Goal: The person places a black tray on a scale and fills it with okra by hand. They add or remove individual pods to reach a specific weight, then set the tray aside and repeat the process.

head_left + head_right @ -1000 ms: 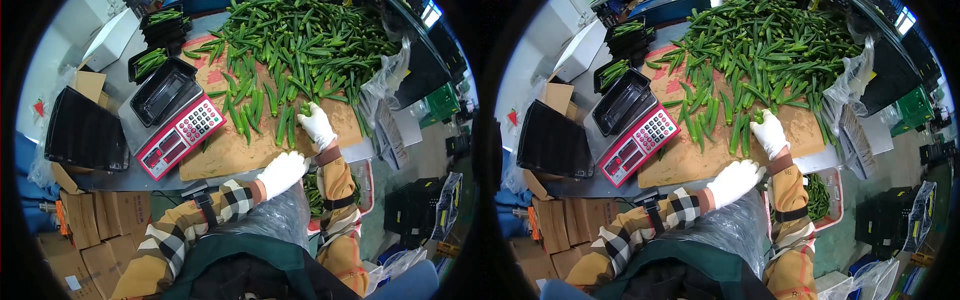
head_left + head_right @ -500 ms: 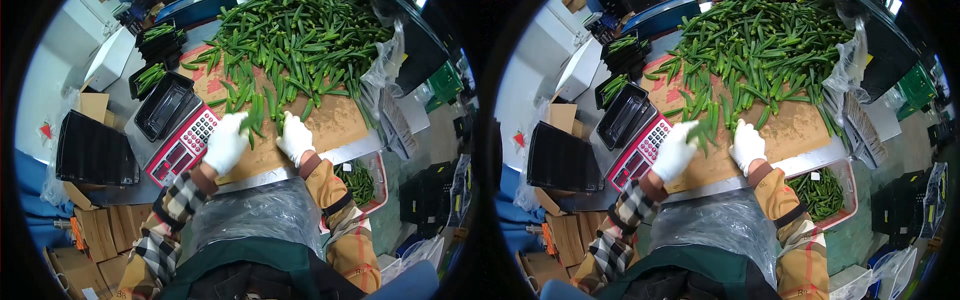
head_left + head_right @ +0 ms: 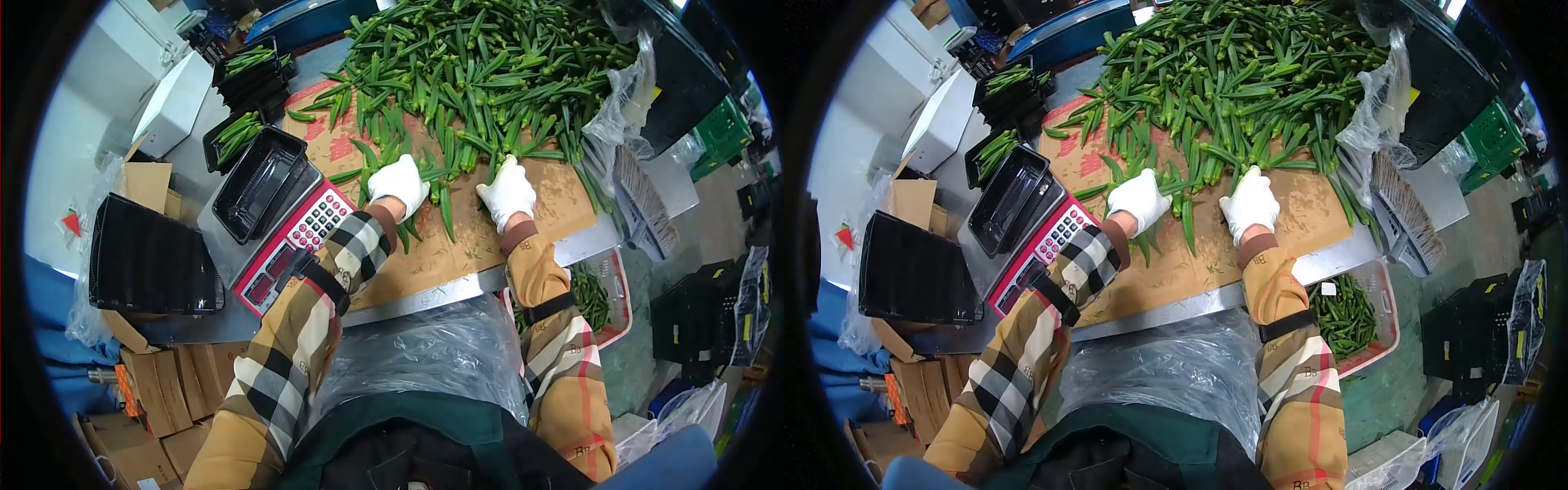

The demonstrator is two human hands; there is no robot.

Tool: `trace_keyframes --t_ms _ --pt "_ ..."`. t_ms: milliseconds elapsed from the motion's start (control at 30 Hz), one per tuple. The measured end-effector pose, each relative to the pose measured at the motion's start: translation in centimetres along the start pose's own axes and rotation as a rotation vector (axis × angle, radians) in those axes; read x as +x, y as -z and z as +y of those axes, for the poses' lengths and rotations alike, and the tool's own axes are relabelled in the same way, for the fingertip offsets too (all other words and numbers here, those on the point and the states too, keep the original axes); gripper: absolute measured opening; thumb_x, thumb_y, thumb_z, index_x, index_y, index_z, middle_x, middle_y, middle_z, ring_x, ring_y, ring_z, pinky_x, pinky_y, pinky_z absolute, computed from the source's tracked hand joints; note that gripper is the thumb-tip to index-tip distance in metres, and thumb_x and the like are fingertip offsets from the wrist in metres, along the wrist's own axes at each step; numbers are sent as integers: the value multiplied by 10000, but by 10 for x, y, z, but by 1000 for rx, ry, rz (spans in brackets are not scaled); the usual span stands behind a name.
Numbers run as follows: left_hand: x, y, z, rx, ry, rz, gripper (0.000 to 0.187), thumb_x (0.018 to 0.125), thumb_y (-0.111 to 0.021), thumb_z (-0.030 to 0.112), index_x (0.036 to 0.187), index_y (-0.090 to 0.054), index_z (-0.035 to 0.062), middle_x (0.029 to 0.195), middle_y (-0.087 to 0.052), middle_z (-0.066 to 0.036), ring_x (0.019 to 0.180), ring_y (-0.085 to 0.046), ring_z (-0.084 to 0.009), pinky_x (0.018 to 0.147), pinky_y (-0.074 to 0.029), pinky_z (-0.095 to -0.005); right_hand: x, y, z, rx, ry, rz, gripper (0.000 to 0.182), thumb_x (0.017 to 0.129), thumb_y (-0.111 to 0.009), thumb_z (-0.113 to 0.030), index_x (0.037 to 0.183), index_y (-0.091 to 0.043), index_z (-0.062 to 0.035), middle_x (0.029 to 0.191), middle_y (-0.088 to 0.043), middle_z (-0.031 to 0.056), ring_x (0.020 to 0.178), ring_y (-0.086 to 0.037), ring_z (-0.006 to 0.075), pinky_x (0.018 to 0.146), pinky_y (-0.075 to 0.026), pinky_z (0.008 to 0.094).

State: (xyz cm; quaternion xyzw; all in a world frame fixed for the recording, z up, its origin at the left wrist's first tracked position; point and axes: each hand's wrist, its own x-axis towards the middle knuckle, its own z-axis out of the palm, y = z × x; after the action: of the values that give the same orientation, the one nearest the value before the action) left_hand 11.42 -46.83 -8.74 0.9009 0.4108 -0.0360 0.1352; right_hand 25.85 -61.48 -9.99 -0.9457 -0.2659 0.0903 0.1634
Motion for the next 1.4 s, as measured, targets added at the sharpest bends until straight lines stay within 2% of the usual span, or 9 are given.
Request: trace_keyframes --t_ms 367,633,800,867,933,1067,1267,1333,1400 --pt "5 24 -3 -222 59 183 621 784 -733 325 1304 -580 22 1114 -732 -257 1060 -711 -406 931 -557 -455 -49 -1 -19 328 155 -91 697 751 -807 -302 1325 -518 -33 1164 -694 232 1044 -702 426 925 -564 481" --pt "19 16 38 -58 28 131 494 774 -736 305 1185 -646 46 1008 -743 -246 990 -728 -411 877 -575 -482 -63 -47 -49 70 278 27 761 765 -822 -280 1406 -491 -38 1071 -667 226 978 -712 404 835 -581 480" --pt "27 1 36 93 -46 153 380 807 -766 280 1101 -689 53 1009 -754 -217 983 -739 -393 852 -594 -470 -66 -32 -29 70 278 -87 426 810 -715 -129 1186 -539 -34 1037 -682 233 939 -721 398 788 -583 492" --pt "36 -9 24 109 -22 168 368 824 -769 288 1099 -692 57 1024 -756 -208 992 -736 -401 856 -595 -466 -73 -27 -8 113 258 -72 514 781 -739 -172 1236 -547 -31 1056 -700 228 933 -717 422 812 -581 493" --pt "24 0 18 103 16 192 339 838 -755 260 1098 -686 52 1036 -754 -200 991 -736 -397 863 -589 -484 -80 -9 19 381 290 -117 565 770 -763 -200 1273 -573 -29 1089 -709 240 966 -714 404 840 -569 472" --pt "25 -8 10 232 -96 260 214 832 -715 160 1030 -707 80 954 -763 -157 942 -739 -355 802 -559 -470 -86 -3 67 1461 -9 -535 427 841 -779 -105 1232 -629 -23 988 -680 25 901 -658 144 796 -540 306" --pt "-9 33 14 40 -275 492 436 785 -739 203 1201 -665 96 1027 -729 -204 949 -703 -379 816 -534 -492 -101 -11 80 2017 -75 -757 705 894 -709 -127 1532 -424 -29 1201 -627 93 935 -653 209 793 -580 350" --pt "-33 41 15 -196 -193 418 412 825 -739 205 1205 -660 64 1013 -732 -149 894 -707 -310 776 -537 -425 -103 -14 68 2043 -103 -760 689 899 -702 -128 1528 -435 -40 1192 -631 88 939 -649 203 802 -579 352" --pt "-54 47 2 -956 -226 -176 353 850 -771 186 1142 -635 40 939 -690 -72 899 -660 -180 802 -522 -357 -108 -17 48 2078 -152 -755 577 936 -707 -135 1464 -495 -43 1206 -654 98 991 -676 221 827 -597 395"
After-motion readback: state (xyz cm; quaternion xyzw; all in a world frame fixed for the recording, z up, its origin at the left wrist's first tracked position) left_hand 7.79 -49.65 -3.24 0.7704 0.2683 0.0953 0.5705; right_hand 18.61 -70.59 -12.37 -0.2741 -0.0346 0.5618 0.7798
